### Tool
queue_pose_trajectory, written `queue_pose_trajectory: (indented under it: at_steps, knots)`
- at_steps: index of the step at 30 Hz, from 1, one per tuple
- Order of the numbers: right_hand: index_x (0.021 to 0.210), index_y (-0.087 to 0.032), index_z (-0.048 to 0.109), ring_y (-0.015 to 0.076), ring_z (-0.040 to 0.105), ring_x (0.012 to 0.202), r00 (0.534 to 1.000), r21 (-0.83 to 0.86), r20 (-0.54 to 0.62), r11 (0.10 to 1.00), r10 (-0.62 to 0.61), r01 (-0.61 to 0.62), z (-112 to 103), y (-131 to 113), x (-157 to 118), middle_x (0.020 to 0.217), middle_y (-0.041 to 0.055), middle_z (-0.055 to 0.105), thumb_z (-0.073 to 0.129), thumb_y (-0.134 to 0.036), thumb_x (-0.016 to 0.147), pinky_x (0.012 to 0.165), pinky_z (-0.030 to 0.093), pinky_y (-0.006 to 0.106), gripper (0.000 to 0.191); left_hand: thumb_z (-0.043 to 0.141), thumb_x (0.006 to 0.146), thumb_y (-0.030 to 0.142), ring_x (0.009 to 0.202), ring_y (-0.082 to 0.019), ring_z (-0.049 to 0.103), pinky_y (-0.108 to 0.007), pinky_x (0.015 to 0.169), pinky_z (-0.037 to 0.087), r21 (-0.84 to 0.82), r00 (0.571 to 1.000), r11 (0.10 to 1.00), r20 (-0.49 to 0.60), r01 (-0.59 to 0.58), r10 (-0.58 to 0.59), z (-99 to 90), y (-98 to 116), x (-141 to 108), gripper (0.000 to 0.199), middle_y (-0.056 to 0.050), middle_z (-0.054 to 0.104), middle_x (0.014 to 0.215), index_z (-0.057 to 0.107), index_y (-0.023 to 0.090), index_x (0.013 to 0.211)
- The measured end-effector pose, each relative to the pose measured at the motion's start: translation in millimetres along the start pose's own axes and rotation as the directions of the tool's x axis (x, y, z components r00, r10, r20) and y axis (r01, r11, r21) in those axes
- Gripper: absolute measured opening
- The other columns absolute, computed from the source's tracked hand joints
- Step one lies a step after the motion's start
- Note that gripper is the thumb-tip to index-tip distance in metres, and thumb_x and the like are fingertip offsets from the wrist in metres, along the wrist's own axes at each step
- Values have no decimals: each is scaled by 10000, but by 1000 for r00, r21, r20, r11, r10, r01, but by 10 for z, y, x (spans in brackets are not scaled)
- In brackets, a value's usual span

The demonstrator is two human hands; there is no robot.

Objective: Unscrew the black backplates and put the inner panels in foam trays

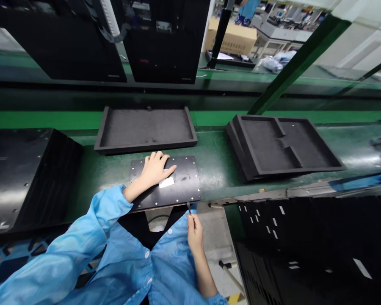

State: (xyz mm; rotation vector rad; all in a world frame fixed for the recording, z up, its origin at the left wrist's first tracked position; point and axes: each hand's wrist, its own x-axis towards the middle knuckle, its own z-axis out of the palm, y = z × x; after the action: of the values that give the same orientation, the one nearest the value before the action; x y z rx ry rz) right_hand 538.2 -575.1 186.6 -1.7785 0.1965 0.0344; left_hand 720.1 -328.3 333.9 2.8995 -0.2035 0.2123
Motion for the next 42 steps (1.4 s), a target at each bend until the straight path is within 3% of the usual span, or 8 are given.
queue_pose_trajectory:
  at_steps: [12,17,21,24,27,31,38,42]
  knots:
    - [1005,-236,695,241,613,777,995,-103,-76,993,-59,51,153,-19,-13,776,24,635,423,-727,1056,735,497,329,564,576,1049,583,1259,-387,561,-538,1070,468,-7,997,997,20,-76,76,3,-9,12,555,-185,650,1373,646,146,1385]
    - [1037,-237,719,272,697,885,998,-165,-10,984,-64,62,-19,-293,-73,911,78,753,428,-684,1090,805,523,331,536,580,1042,571,1265,-385,569,-536,1081,480,-27,998,998,26,-64,64,-27,-13,42,533,-184,654,1370,659,152,1362]
    - [982,-270,689,255,662,746,998,-314,55,948,-39,55,-221,-593,-141,770,42,703,406,-645,1119,706,460,310,489,589,1038,537,1346,-381,562,-544,1156,469,-69,998,996,16,-53,54,-46,4,8,571,-196,635,1444,636,143,1449]
    - [919,-291,641,252,637,682,994,-432,102,899,-36,76,-348,-762,-147,746,42,693,368,-626,1129,660,409,311,481,634,1005,613,1603,-436,353,-676,1306,291,-70,986,985,43,-156,159,-59,119,-222,805,-233,432,1709,475,161,1651]
    - [955,-305,638,275,657,691,990,-540,144,838,2,77,-445,-887,-116,772,57,720,342,-587,1131,639,368,321,445,752,900,721,1701,-516,95,-833,1297,135,-4,926,941,174,-339,334,-81,284,-580,1073,-209,154,1855,332,224,1752]
    - [894,-312,586,281,643,646,984,-650,177,754,25,97,-544,-1059,-68,715,58,686,319,-532,1123,616,322,333,415,788,951,515,1684,-558,151,-860,1257,251,91,874,897,287,-433,392,-112,421,-852,963,-201,193,1847,341,250,1762]
    - [865,-319,538,265,608,601,970,-734,238,663,45,149,-673,-1262,36,672,35,628,308,-542,1121,592,303,327,410,593,1043,282,1622,-555,327,-860,1149,452,29,865,892,260,-451,429,-119,479,-858,705,-191,383,1777,433,298,1729]
    - [907,-324,578,258,621,606,964,-730,262,662,42,170,-698,-1311,59,711,34,659,327,-527,1134,599,320,325,395,437,1048,122,1525,-508,522,-782,1072,570,39,850,863,198,-504,488,-440,501,-792,644,-220,486,1709,501,228,1679]
